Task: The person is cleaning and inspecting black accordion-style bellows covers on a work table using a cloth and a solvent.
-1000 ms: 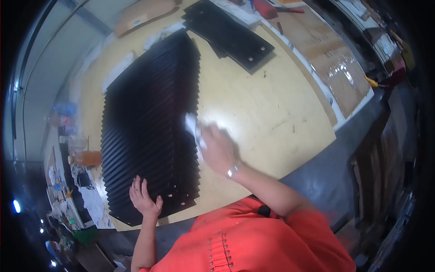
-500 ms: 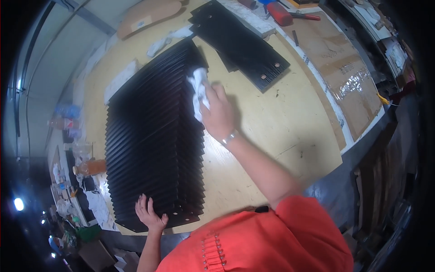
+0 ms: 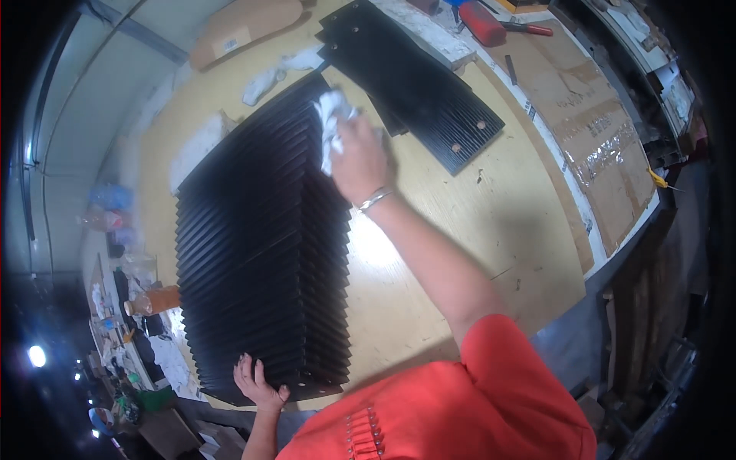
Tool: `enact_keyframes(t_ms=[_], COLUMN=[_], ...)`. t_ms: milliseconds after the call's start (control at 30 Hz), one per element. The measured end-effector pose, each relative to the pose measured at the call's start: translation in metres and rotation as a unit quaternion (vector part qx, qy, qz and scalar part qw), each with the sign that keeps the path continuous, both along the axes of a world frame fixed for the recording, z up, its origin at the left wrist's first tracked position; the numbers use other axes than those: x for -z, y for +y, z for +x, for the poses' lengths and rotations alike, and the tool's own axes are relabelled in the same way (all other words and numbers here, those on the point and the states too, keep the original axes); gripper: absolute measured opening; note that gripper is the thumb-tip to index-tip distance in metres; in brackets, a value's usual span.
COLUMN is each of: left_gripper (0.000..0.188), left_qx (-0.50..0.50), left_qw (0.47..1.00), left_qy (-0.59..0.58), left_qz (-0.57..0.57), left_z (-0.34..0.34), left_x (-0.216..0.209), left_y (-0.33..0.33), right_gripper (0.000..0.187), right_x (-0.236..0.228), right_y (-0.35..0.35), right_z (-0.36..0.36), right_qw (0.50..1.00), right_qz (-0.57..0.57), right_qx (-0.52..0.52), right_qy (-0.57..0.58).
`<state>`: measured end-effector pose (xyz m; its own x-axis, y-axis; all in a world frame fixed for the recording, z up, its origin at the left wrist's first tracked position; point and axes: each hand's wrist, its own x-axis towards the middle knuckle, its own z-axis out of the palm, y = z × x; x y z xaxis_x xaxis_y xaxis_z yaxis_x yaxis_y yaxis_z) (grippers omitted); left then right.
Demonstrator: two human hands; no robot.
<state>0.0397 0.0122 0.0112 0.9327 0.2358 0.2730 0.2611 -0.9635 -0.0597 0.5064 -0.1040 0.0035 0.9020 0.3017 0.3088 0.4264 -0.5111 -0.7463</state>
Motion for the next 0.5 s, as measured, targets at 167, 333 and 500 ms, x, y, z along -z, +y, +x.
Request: enact_keyframes(t_ms=[167,333,500], left_gripper=[0.071,0.071,0.075], left_qx=[-0.018,-0.006,-0.028], left_qw=[1.0,1.0,0.999], left_qy=[0.021,0.015,0.044], left_qz=[-0.001,-0.011,-0.01], left_z=[-0.012,-0.008,-0.027], left_x=[-0.003,-0.001,0.007], left_y=[-0.001,0.001,0.004], right_gripper=[0.039,0.04,0.037], right_x=[0.03,0.029,0.04], right_y=[-0.005,0.028,0.028], right_z=[0.005,0.066,0.074], right_qw=[0.991,0.992,0.995], right_qz=[-0.051,0.112,-0.06], right_qx=[-0.104,0.046,-0.048], right_qy=[0.058,-0.043,-0.06])
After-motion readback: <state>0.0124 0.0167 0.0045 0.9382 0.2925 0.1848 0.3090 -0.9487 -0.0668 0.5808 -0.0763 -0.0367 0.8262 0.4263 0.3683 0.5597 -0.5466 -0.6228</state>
